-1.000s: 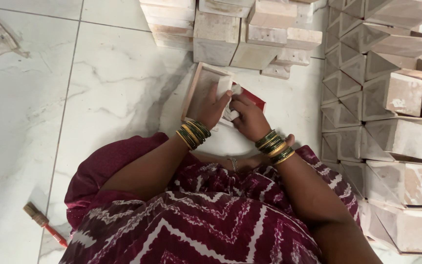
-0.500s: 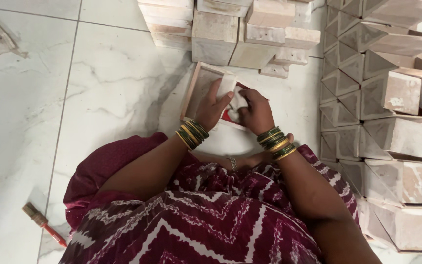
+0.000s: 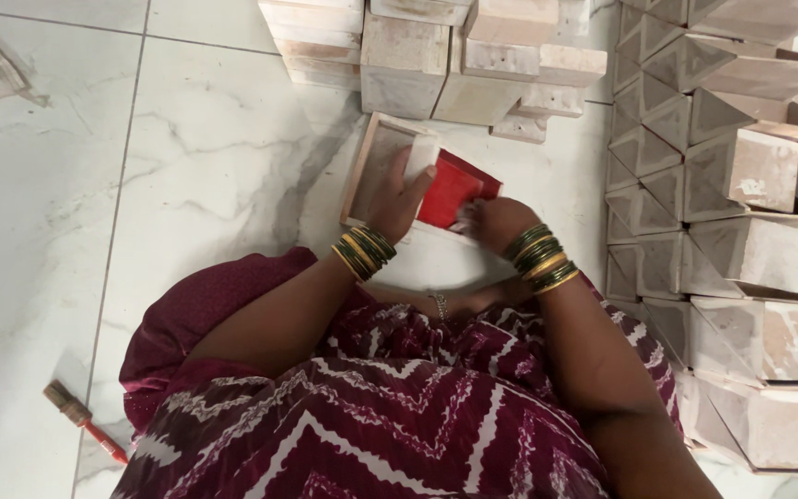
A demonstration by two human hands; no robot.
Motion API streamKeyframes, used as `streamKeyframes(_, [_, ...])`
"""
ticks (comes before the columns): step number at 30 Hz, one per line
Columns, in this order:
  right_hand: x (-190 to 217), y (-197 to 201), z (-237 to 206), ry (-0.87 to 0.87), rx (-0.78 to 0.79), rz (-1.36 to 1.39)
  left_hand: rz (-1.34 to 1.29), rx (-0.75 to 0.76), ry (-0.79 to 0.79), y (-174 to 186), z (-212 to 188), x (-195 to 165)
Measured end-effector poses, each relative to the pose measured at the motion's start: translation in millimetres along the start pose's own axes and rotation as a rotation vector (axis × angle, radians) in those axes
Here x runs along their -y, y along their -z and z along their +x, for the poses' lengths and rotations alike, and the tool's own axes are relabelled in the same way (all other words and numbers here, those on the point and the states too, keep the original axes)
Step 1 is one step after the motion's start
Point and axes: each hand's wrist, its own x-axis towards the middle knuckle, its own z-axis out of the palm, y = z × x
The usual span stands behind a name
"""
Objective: The person sits on the floor and wipes wooden boxes with a cloth, one at a time. They rub the red-lined inner surfaces and the outer sides of each box, then set the wiped box aside and pick up the next one from the stacks around them.
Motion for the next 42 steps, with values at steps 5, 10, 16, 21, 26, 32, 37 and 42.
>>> streamKeyframes(5, [-16, 31, -14, -0.344, 0.007, -0.092, 0.120, -0.074, 0.014, 14, 8, 4])
streamKeyframes(10, [-27, 36, -14, -0.348, -0.308, 0.284, -0.285, -0.077, 0.178, 20, 23, 13])
streamKeyframes(16, [-43, 27, 5, -0.250, -0.468, 0.596, -0.627, -0.172, 0.219, 32, 39, 24])
streamKeyframes(21, [-40, 26, -6, -0.322, -0.563, 0.185, -0.906, -0.058, 0.249, 40, 33, 15])
streamKeyframes(26, [-33, 51, -4, -0.267, -0.632, 1.350, -1.133, -0.004, 0.391, 35, 31, 8])
streamKeyframes(32, [-13, 49, -13, 0.088, -0.429, 2.034, -0.844, -0.060, 0.320, 24, 30, 15])
streamKeyframes(37, [-23, 41, -7, 0.035, -0.427, 1.922, -0.653, -0.006, 0.216, 24, 30, 15])
streamKeyframes(42, [-43, 34, -5, 0.122, -0.315, 2.123, -0.220, 0.002, -0.071, 34, 29, -21])
